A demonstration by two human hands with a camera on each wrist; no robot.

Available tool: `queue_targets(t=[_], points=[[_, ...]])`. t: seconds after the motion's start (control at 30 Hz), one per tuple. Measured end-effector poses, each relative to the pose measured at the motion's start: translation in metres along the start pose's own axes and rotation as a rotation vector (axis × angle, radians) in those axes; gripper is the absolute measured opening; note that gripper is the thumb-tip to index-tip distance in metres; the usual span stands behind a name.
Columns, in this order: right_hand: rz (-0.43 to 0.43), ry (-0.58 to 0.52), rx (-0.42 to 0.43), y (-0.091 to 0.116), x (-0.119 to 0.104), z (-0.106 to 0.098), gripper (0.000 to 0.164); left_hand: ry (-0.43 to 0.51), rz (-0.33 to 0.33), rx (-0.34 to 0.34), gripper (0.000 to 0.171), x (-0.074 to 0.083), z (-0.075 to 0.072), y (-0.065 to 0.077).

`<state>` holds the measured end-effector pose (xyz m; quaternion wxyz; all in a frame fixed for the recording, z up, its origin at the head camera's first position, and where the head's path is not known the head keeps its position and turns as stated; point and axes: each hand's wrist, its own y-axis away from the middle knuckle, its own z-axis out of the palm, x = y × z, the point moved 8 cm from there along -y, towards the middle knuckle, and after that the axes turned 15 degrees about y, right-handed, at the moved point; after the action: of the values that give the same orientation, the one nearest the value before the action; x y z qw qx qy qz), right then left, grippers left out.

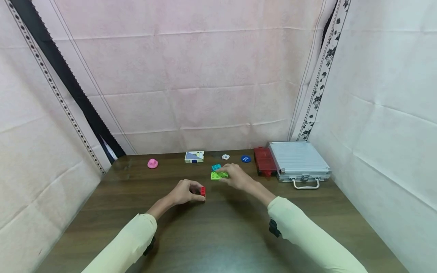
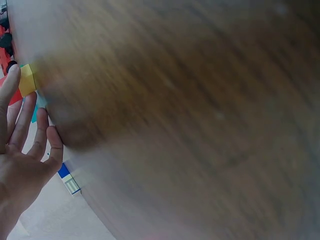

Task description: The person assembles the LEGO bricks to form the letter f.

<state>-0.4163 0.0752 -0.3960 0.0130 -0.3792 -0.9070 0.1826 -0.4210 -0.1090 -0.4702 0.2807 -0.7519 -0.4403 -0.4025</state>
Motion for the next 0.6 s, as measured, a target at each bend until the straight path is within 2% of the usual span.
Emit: queue_targets(t=[0.3, 0.6], points=[[-0.016, -0.076, -0.051, -0.009, -0.024, 0.013, 0.036, 0.005, 0.000, 0.010, 0.034, 0.001, 0.000, 0.002], [-0.066, -0.070, -0.071, -0.015, -0.041, 0.026, 0.032, -0.004, 0.002, 0.001, 0.022, 0.001, 0.000, 0.001]])
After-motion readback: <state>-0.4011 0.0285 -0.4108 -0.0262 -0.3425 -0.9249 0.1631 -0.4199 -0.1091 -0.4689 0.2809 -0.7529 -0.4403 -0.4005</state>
